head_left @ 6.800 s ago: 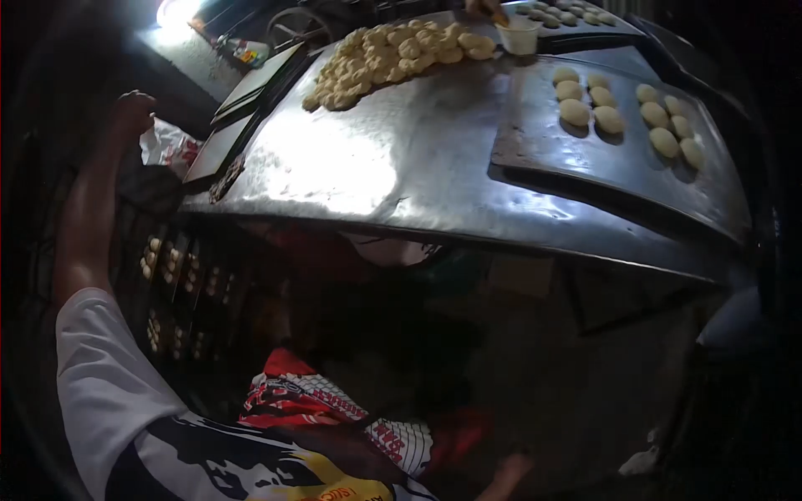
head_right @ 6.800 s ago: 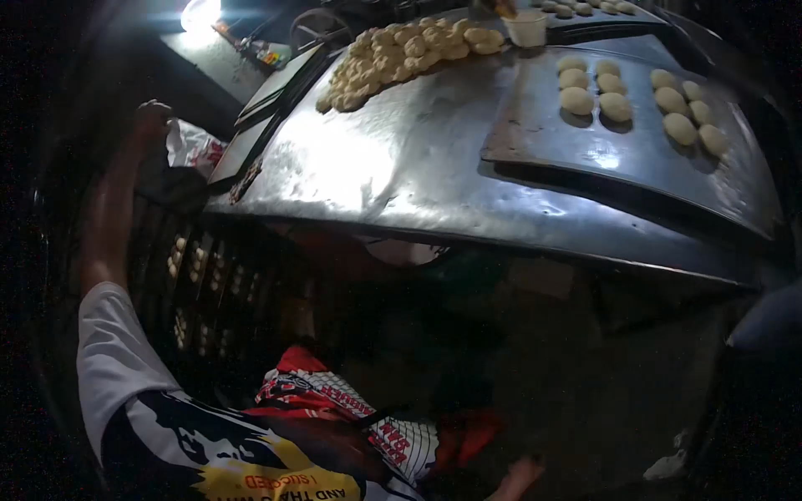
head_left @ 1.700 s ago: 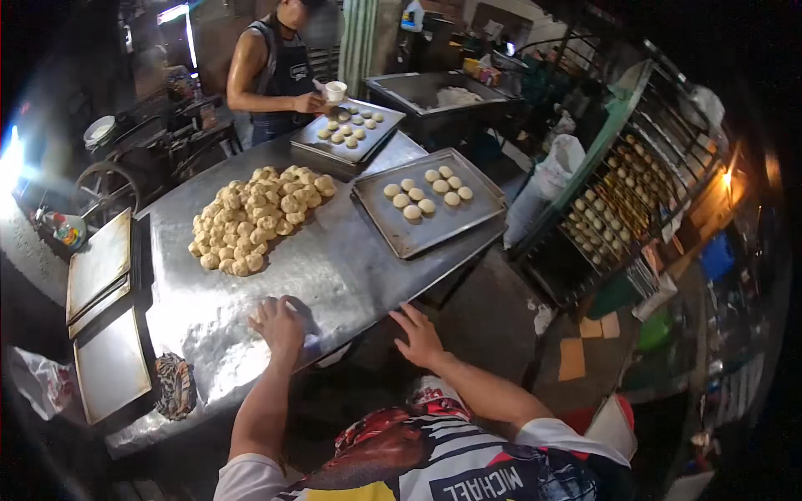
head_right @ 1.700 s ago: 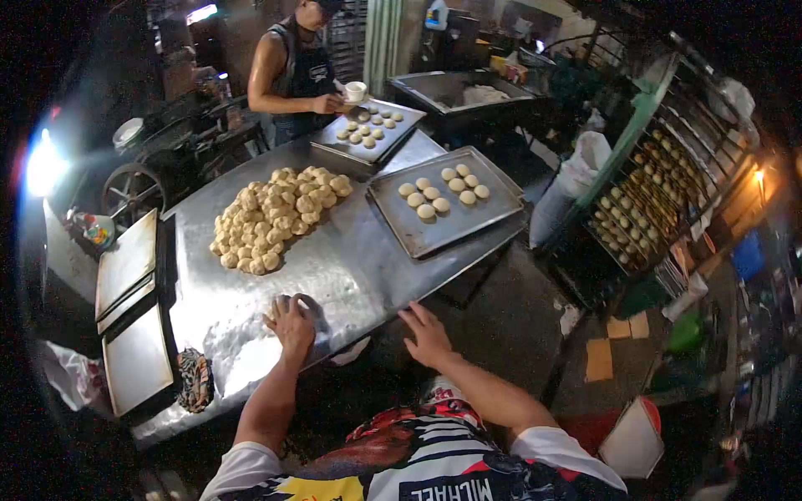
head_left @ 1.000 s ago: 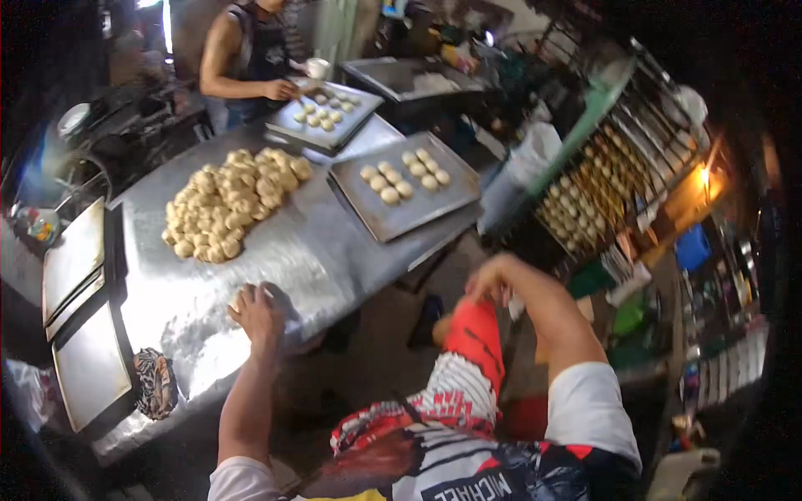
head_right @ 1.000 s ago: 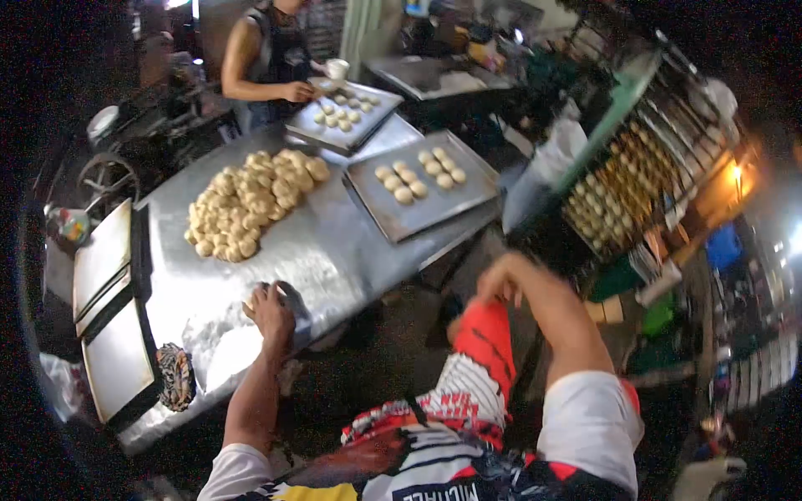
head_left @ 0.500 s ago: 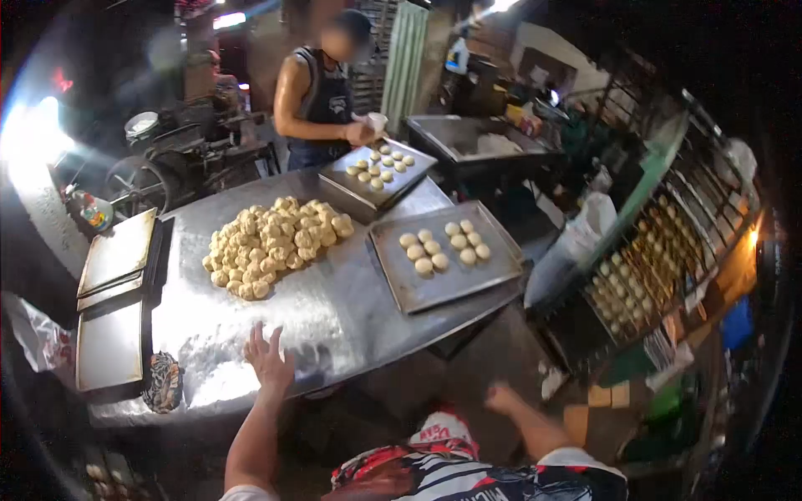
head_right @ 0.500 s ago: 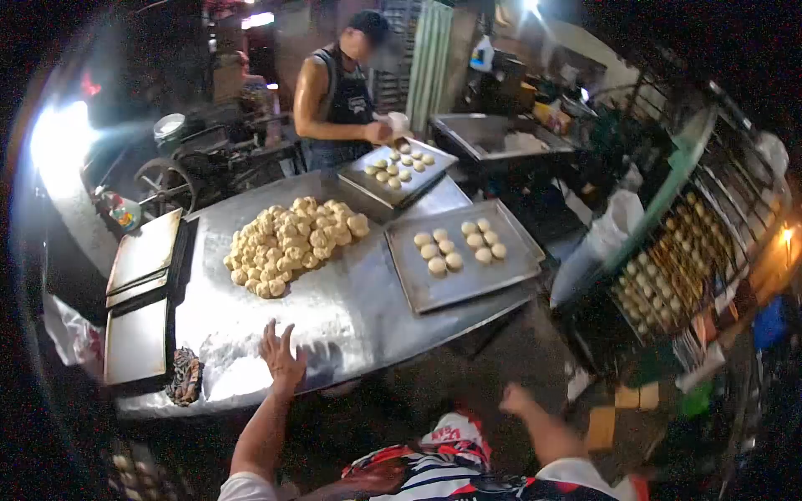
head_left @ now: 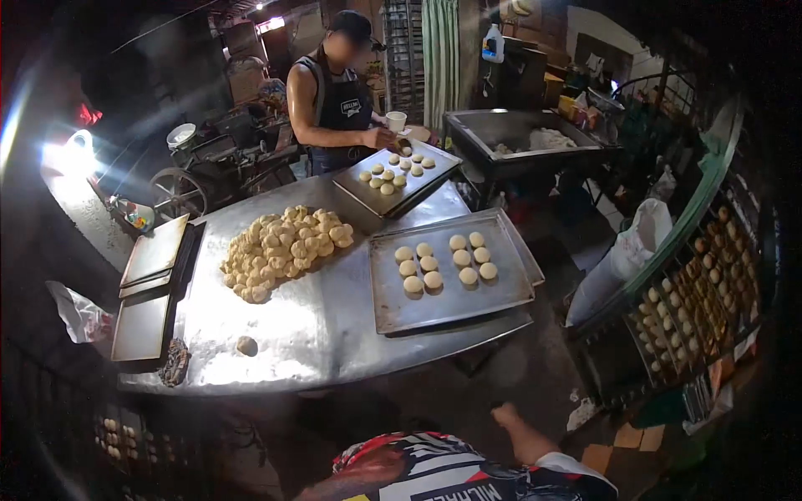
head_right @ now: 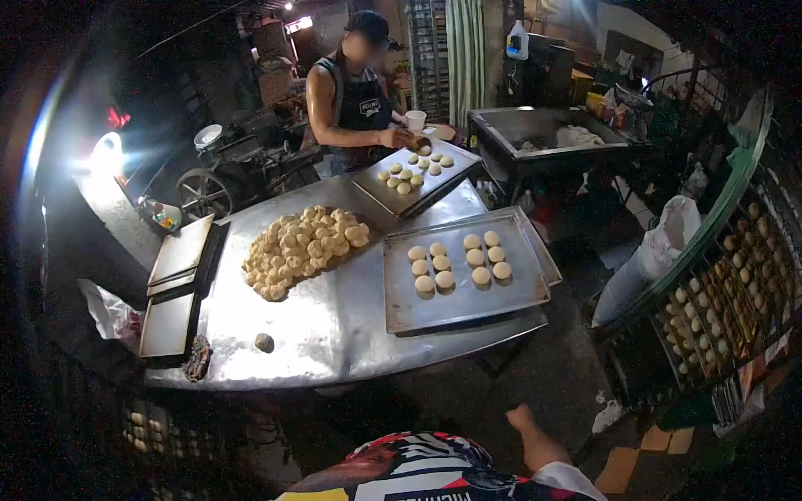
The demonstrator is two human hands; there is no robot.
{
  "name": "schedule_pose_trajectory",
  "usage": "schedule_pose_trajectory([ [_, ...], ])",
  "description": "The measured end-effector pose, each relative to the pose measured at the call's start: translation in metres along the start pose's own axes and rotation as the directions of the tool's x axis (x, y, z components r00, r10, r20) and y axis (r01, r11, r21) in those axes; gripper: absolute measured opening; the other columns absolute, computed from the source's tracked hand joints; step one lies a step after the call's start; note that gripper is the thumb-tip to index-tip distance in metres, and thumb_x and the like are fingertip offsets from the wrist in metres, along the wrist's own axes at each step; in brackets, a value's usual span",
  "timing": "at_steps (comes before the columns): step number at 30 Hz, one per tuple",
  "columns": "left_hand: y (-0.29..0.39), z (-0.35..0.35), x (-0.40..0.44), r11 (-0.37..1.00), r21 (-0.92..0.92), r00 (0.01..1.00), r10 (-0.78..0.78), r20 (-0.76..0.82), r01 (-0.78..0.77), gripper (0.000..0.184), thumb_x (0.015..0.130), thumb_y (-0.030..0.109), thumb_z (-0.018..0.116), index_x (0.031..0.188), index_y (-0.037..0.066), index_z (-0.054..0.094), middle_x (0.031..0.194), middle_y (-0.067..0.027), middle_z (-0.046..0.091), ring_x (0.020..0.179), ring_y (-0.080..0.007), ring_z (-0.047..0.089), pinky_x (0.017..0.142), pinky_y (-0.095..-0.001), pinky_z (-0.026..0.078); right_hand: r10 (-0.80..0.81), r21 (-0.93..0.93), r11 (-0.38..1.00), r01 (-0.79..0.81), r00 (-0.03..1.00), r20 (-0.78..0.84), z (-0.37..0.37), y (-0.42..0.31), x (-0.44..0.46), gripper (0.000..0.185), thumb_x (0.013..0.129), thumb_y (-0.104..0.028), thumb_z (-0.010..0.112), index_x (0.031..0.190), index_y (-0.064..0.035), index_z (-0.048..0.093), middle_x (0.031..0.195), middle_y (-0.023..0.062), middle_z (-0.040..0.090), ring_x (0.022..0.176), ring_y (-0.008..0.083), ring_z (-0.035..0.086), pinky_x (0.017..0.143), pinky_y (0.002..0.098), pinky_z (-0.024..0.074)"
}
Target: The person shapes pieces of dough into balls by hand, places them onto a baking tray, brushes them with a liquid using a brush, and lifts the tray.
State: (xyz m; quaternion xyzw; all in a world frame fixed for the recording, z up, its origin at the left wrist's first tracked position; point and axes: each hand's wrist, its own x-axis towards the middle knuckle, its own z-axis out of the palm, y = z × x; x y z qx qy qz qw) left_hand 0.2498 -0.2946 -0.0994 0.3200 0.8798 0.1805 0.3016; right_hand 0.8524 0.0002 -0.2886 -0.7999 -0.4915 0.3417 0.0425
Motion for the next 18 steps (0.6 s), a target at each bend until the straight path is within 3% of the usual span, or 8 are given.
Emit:
schedule_pose_trajectory([
  [1,-0.002,-0.004,-0.007,0.995,0.014,0.995,-0.096,0.036,0.095,0.050,0.091,0.012,0.070,0.140,0.003,0.061,0.141,-0.0213,0.060,0.133,-0.0389,0.052,0.109,-0.0424,0.047,0.112,-0.081,0.992,-0.099,0.977,0.179,-0.037,-0.036,-0.007,0.024,0.081,-0.017,0.069,0.084,0.0055,0.077,0.087,0.0236,0.076,0.076,0.0333,0.076,0.070,0.0460,0.0595],
  [4,-0.009,-0.020,-0.012,0.965,0.034,0.963,-0.263,0.060,0.262,0.042,0.093,0.009,0.068,0.135,0.002,0.064,0.135,-0.0195,0.063,0.125,-0.0343,0.056,0.104,-0.0413,0.050,-0.098,-0.534,0.772,0.345,0.894,0.436,-0.041,-0.047,0.034,0.040,0.102,-0.020,0.057,0.127,0.0078,0.070,0.124,0.0271,0.072,0.111,0.0383,0.071,0.102,0.0507,0.0526],
  [6,-0.020,-0.035,-0.013,0.947,0.009,0.947,-0.321,0.014,0.321,0.037,0.095,0.007,0.067,0.132,0.002,0.066,0.131,-0.0183,0.065,0.120,-0.0312,0.059,0.101,-0.0406,0.051,0.022,-0.433,0.886,0.169,0.915,0.403,-0.036,-0.073,0.039,0.044,0.103,-0.025,0.054,0.128,0.0067,0.070,0.132,0.0268,0.069,0.117,0.0374,0.069,0.106,0.0509,0.0502],
  [11,-0.045,-0.066,0.010,0.934,-0.124,0.908,-0.356,-0.222,0.336,0.025,0.098,0.003,0.065,0.123,0.000,0.070,0.120,-0.0153,0.071,0.107,-0.0235,0.066,0.093,-0.0388,0.055,-0.015,-0.532,0.774,0.343,0.850,0.527,0.009,-0.104,0.025,0.044,0.100,-0.027,0.055,0.129,0.0022,0.072,0.136,0.0262,0.067,0.123,0.0392,0.067,0.108,0.0502,0.0497],
  [13,-0.038,-0.086,0.034,0.960,-0.233,0.895,-0.238,-0.377,0.158,0.021,0.100,0.001,0.064,0.119,-0.001,0.071,0.116,-0.0142,0.073,0.101,-0.0205,0.069,0.090,-0.0381,0.057,-0.020,-0.554,0.732,0.396,0.826,0.564,0.032,-0.113,0.010,0.044,0.099,-0.028,0.056,0.129,0.0004,0.073,0.137,0.0259,0.067,0.125,0.0399,0.066,0.108,0.0500,0.0494],
  [15,-0.005,-0.110,0.085,0.872,-0.291,0.769,0.140,-0.624,-0.395,0.029,0.092,-0.003,0.061,0.118,0.000,0.073,0.101,-0.0112,0.071,0.090,-0.0250,0.068,0.084,-0.0424,0.057,-0.032,-0.576,0.679,0.455,0.803,0.596,0.057,-0.115,-0.009,0.044,0.098,-0.029,0.056,0.129,-0.0014,0.073,0.139,0.0257,0.066,0.127,0.0406,0.064,0.109,0.0497,0.0492],
  [17,0.052,-0.158,0.131,0.778,-0.278,0.716,0.292,-0.634,-0.563,0.029,0.091,-0.005,0.060,0.116,0.000,0.074,0.101,-0.0133,0.071,0.092,-0.0275,0.069,0.085,-0.0425,0.055,-0.055,-0.595,0.630,0.500,0.792,0.607,0.087,-0.114,-0.018,0.045,0.097,-0.030,0.056,0.129,-0.0032,0.074,0.141,0.0254,0.065,0.130,0.0413,0.063,0.110,0.0494,0.0490],
  [18,0.074,-0.177,0.152,0.780,-0.193,0.684,0.366,-0.631,-0.595,0.028,0.091,-0.006,0.062,0.115,0.001,0.074,0.098,-0.0131,0.070,0.091,-0.0274,0.068,0.084,-0.0411,0.055,-0.014,-0.573,0.711,0.407,0.823,0.568,0.076,-0.144,-0.043,0.045,0.097,-0.030,0.056,0.127,-0.0026,0.074,0.140,0.0251,0.066,0.128,0.0421,0.064,0.109,0.0493,0.0495],
])
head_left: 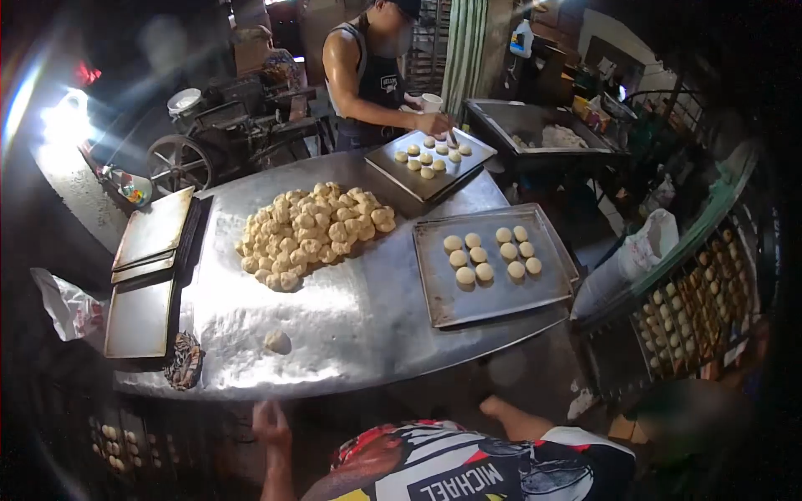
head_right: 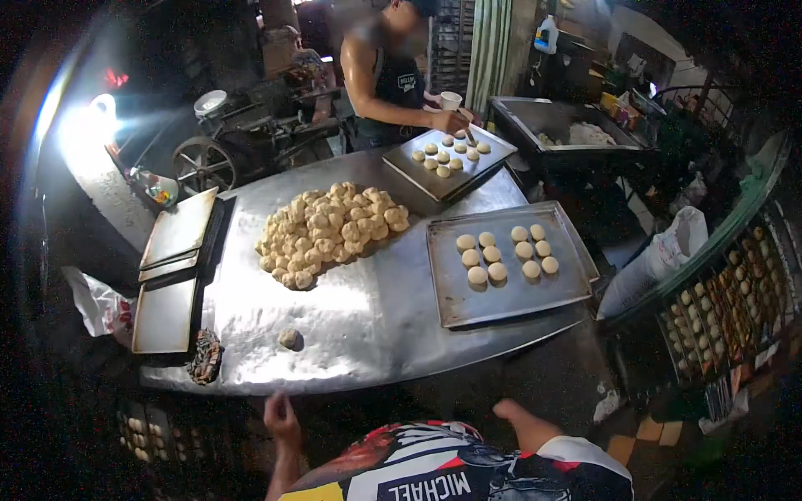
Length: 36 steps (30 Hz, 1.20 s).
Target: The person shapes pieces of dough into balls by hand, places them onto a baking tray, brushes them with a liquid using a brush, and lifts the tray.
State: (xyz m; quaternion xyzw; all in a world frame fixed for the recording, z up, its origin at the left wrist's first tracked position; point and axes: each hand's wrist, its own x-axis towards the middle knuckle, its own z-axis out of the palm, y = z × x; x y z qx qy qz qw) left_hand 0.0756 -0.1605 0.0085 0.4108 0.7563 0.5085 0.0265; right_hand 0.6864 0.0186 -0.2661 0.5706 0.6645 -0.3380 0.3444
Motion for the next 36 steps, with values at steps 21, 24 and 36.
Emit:
schedule_pose_trajectory([
  [21,0.001,0.069,0.104,0.968,0.211,0.941,0.057,0.334,-0.134,0.017,0.089,0.014,0.073,0.105,0.012,0.077,0.104,-0.0134,0.066,0.102,-0.0375,0.064,0.088,-0.0491,0.052,0.082,0.621,0.781,0.063,0.976,-0.203,0.100,0.027,-0.117,0.041,0.085,-0.031,0.073,0.118,-0.0076,0.079,0.112,0.0150,0.079,0.104,0.0326,0.075,0.093,0.0449,0.0579],
  [24,-0.010,0.077,0.096,0.959,0.264,0.963,0.025,0.268,-0.099,0.015,0.089,0.012,0.072,0.104,0.011,0.077,0.104,-0.0124,0.067,0.103,-0.0365,0.064,0.089,-0.0483,0.053,0.156,0.631,0.768,-0.111,0.988,-0.015,0.038,0.023,-0.128,0.045,0.083,-0.033,0.076,0.120,-0.0073,0.078,0.116,0.0164,0.078,0.106,0.0346,0.074,0.092,0.0458,0.0577],
  [36,0.058,0.096,-0.094,0.742,0.670,0.988,-0.105,0.110,0.004,0.093,0.086,0.025,0.071,0.168,0.012,0.030,0.170,-0.0334,0.021,0.158,-0.0494,0.021,0.126,-0.0627,0.022,0.360,0.803,0.572,0.167,0.828,-0.429,-0.033,0.091,-0.100,0.056,0.089,-0.034,0.076,0.127,0.0059,0.071,0.125,0.0327,0.070,0.116,0.0439,0.069,0.100,0.0491,0.0556],
])
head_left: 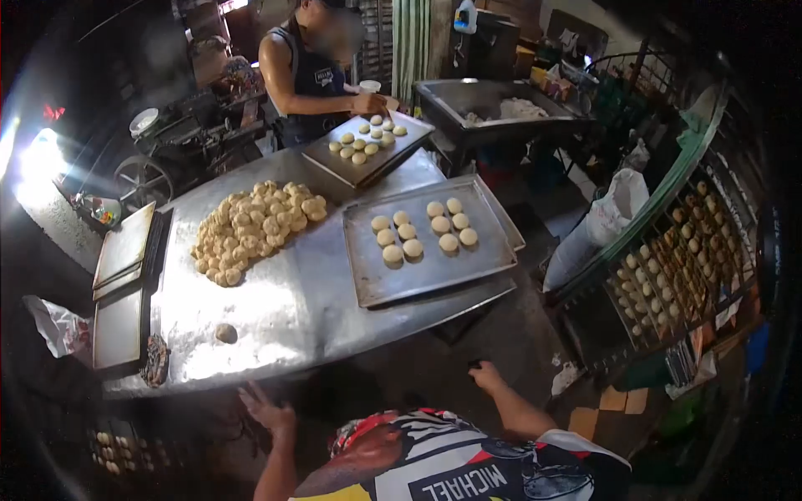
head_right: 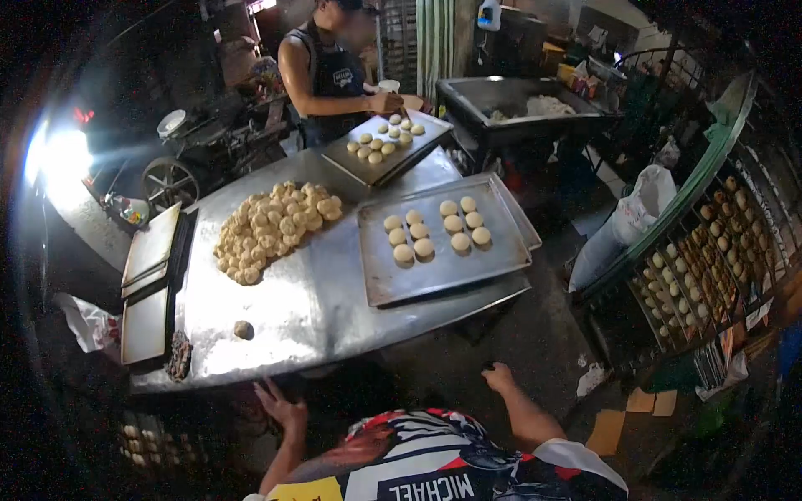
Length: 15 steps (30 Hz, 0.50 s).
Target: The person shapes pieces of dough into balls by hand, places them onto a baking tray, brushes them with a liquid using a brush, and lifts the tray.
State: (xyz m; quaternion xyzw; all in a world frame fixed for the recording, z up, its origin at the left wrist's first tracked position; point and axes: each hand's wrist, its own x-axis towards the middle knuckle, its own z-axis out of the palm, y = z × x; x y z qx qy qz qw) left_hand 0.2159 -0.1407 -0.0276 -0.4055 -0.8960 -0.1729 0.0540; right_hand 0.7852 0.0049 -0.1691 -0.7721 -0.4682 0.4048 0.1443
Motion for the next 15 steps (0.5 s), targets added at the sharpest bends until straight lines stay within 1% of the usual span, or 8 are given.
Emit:
schedule_pose_trajectory([
  [2,-0.036,0.067,-0.066,0.999,-0.049,0.971,-0.003,0.240,0.016,0.074,0.085,0.021,0.074,0.153,0.001,0.052,0.158,-0.0403,0.039,0.147,-0.0556,0.039,0.122,-0.0573,0.033,0.040,-0.120,0.992,-0.026,0.993,0.111,-0.007,0.043,-0.008,0.054,0.089,-0.038,0.076,0.124,0.0029,0.073,0.126,0.0312,0.070,0.116,0.0444,0.069,0.100,0.0511,0.0555],
  [3,-0.041,0.073,-0.097,0.958,-0.274,0.861,0.065,0.504,0.089,0.052,0.090,0.028,0.072,0.136,0.004,0.064,0.142,-0.0318,0.056,0.131,-0.0448,0.055,0.108,-0.0519,0.044,-0.049,-0.437,0.883,0.171,0.960,0.277,-0.001,0.091,0.004,0.051,0.088,-0.039,0.075,0.121,-0.0002,0.075,0.124,0.0303,0.071,0.115,0.0435,0.070,0.099,0.0514,0.0560],
  [4,-0.044,0.078,-0.128,0.873,-0.406,0.677,0.127,0.725,0.271,0.037,0.096,0.034,0.071,0.120,0.007,0.076,0.126,-0.0233,0.073,0.115,-0.0339,0.071,0.095,-0.0464,0.055,-0.099,-0.657,0.618,0.432,0.872,0.480,0.005,0.134,0.008,0.047,0.088,-0.039,0.075,0.118,-0.0033,0.077,0.122,0.0293,0.072,0.114,0.0426,0.071,0.097,0.0517,0.0566],
  [5,-0.050,0.074,-0.149,0.846,-0.394,0.534,0.160,0.830,0.358,0.038,0.095,0.034,0.071,0.120,0.006,0.076,0.124,-0.0225,0.073,0.113,-0.0332,0.071,0.093,-0.0458,0.055,-0.042,-0.690,0.495,0.529,0.807,0.589,0.007,0.172,0.002,0.044,0.088,-0.040,0.075,0.115,-0.0064,0.080,0.120,0.0283,0.073,0.113,0.0416,0.071,0.096,0.0520,0.0571],
  [6,-0.055,0.069,-0.160,0.852,-0.363,0.474,0.159,0.866,0.377,0.038,0.095,0.033,0.072,0.121,0.005,0.075,0.122,-0.0217,0.073,0.110,-0.0325,0.071,0.092,-0.0452,0.056,0.012,-0.636,0.657,0.405,0.837,0.546,0.008,0.198,-0.008,0.041,0.086,-0.039,0.075,0.113,-0.0081,0.080,0.116,0.0258,0.074,0.111,0.0403,0.072,0.093,0.0519,0.0580],
  [8,-0.073,0.057,-0.160,0.859,-0.301,0.436,0.104,0.894,0.414,0.040,0.094,0.032,0.073,0.122,0.003,0.074,0.119,-0.0202,0.074,0.106,-0.0311,0.071,0.090,-0.0440,0.056,0.155,-0.516,0.845,0.139,0.860,0.486,0.002,0.229,-0.036,0.037,0.087,-0.038,0.075,0.109,-0.0093,0.080,0.108,0.0222,0.075,0.104,0.0377,0.073,0.087,0.0511,0.0584],
  [10,-0.100,0.045,-0.151,0.851,-0.249,0.442,0.022,0.897,0.462,0.042,0.094,0.031,0.074,0.123,0.001,0.073,0.115,-0.0187,0.075,0.101,-0.0297,0.071,0.087,-0.0427,0.057,0.200,-0.489,0.869,0.076,0.850,0.488,0.002,0.220,-0.052,0.034,0.090,-0.038,0.073,0.104,-0.0083,0.079,0.100,0.0201,0.073,0.095,0.0354,0.072,0.080,0.0497,0.0574],
  [15,-0.167,0.023,-0.104,0.796,-0.206,0.572,-0.203,0.794,0.568,0.047,0.092,0.029,0.077,0.125,-0.003,0.071,0.106,-0.0148,0.077,0.089,-0.0262,0.072,0.081,-0.0397,0.058,-0.067,-0.446,0.858,0.255,0.916,0.396,0.066,0.173,-0.018,0.033,0.097,-0.038,0.069,0.093,-0.0060,0.078,0.079,0.0150,0.070,0.073,0.0296,0.070,0.065,0.0464,0.0549],
])
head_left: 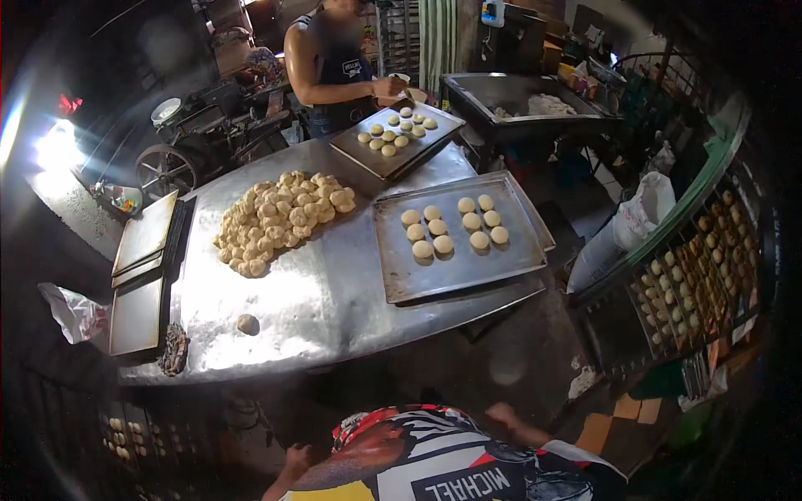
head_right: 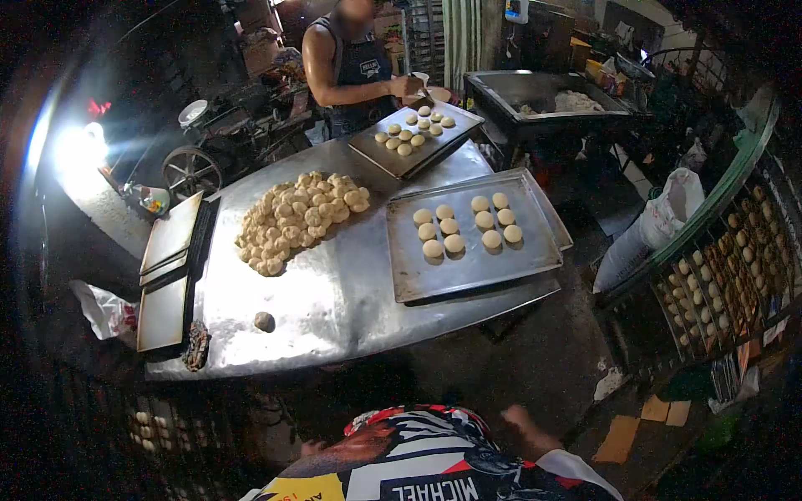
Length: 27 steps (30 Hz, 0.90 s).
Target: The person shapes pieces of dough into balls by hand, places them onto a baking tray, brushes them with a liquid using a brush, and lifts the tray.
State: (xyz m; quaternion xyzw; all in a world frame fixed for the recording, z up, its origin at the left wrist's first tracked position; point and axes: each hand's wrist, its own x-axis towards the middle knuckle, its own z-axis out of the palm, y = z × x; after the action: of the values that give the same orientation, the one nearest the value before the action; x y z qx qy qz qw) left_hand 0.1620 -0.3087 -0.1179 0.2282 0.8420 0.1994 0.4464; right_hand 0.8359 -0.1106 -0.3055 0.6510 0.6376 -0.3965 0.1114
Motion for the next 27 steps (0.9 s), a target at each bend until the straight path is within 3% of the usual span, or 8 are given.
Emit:
schedule_pose_trajectory([
  [3,0.000,-0.033,0.046,0.991,0.132,0.986,0.006,-0.165,0.016,0.038,0.089,0.024,0.077,0.109,-0.008,0.074,0.103,-0.0159,0.076,0.091,-0.0236,0.071,0.078,-0.0374,0.057,0.053,0.039,0.998,-0.050,0.996,-0.074,-0.023,-0.075,0.027,0.032,0.094,-0.033,0.068,0.093,-0.0021,0.077,0.081,0.0186,0.071,0.072,0.0321,0.071,0.065,0.0463,0.0556],
  [6,-0.007,-0.060,0.109,0.915,0.391,0.993,0.117,-0.020,-0.100,0.032,0.092,0.030,0.069,0.103,0.001,0.079,0.099,-0.0189,0.078,0.090,-0.0303,0.075,0.079,-0.0431,0.059,0.082,0.061,0.995,-0.074,0.988,-0.129,-0.045,-0.140,0.045,0.031,0.087,-0.025,0.067,0.096,0.0030,0.076,0.090,0.0255,0.073,0.079,0.0376,0.074,0.069,0.0472,0.0575],
  [9,-0.013,-0.079,0.172,0.052,0.798,0.671,0.575,0.468,-0.601,0.031,0.095,0.033,0.063,0.098,0.009,0.082,0.094,-0.0203,0.079,0.088,-0.0343,0.078,0.078,-0.0473,0.061,0.020,-0.002,1.000,-0.021,0.982,-0.190,-0.059,-0.196,0.050,0.034,0.082,-0.021,0.067,0.100,0.0069,0.075,0.098,0.0307,0.075,0.087,0.0414,0.076,0.076,0.0479,0.0594],
  [12,0.015,-0.076,0.217,0.683,0.588,0.893,0.234,0.384,-0.432,0.030,0.094,0.033,0.063,0.099,0.011,0.082,0.096,-0.0189,0.079,0.089,-0.0336,0.078,0.078,-0.0470,0.061,0.223,0.164,0.968,-0.187,0.946,-0.236,-0.076,-0.264,0.008,0.038,0.085,-0.023,0.066,0.109,0.0051,0.076,0.114,0.0330,0.072,0.107,0.0454,0.071,0.092,0.0476,0.0572],
  [14,0.034,-0.076,0.223,0.805,0.499,0.925,0.154,0.348,-0.322,0.030,0.094,0.034,0.064,0.099,0.012,0.082,0.098,-0.0180,0.079,0.090,-0.0331,0.078,0.079,-0.0467,0.061,0.316,0.283,0.926,-0.248,0.921,-0.226,-0.077,-0.288,-0.024,0.039,0.086,-0.024,0.067,0.113,0.0033,0.076,0.122,0.0326,0.071,0.115,0.0464,0.069,0.098,0.0470,0.0560],
  [19,0.025,-0.072,0.228,0.857,0.479,0.956,0.050,0.289,-0.189,0.029,0.093,0.035,0.064,0.100,0.014,0.082,0.102,-0.0157,0.079,0.093,-0.0320,0.078,0.080,-0.0461,0.062,0.058,0.260,0.966,-0.009,0.982,-0.180,-0.050,-0.243,-0.071,0.043,0.085,-0.028,0.072,0.119,-0.0021,0.075,0.110,0.0243,0.077,0.103,0.0408,0.075,0.091,0.0466,0.0587],
  [22,-0.008,-0.054,0.219,0.816,0.560,0.958,-0.031,0.286,-0.141,0.028,0.092,0.036,0.065,0.101,0.016,0.082,0.105,-0.0144,0.079,0.094,-0.0314,0.078,0.081,-0.0458,0.062,0.113,0.121,0.986,-0.118,0.993,0.041,-0.050,-0.190,-0.078,0.035,0.087,-0.027,0.073,0.117,-0.0092,0.078,0.105,0.0166,0.079,0.096,0.0335,0.077,0.086,0.0441,0.0602],
  [27,-0.034,-0.004,0.178,0.564,0.769,0.926,-0.017,0.377,-0.302,0.028,0.090,0.037,0.065,0.102,0.018,0.082,0.109,-0.0121,0.079,0.096,-0.0302,0.078,0.082,-0.0451,0.062,0.189,0.266,0.951,-0.160,0.978,-0.090,-0.069,-0.132,-0.044,0.029,0.087,-0.023,0.079,0.108,-0.0026,0.078,0.090,0.0112,0.078,0.077,0.0159,0.072,0.069,0.0360,0.0591],
])
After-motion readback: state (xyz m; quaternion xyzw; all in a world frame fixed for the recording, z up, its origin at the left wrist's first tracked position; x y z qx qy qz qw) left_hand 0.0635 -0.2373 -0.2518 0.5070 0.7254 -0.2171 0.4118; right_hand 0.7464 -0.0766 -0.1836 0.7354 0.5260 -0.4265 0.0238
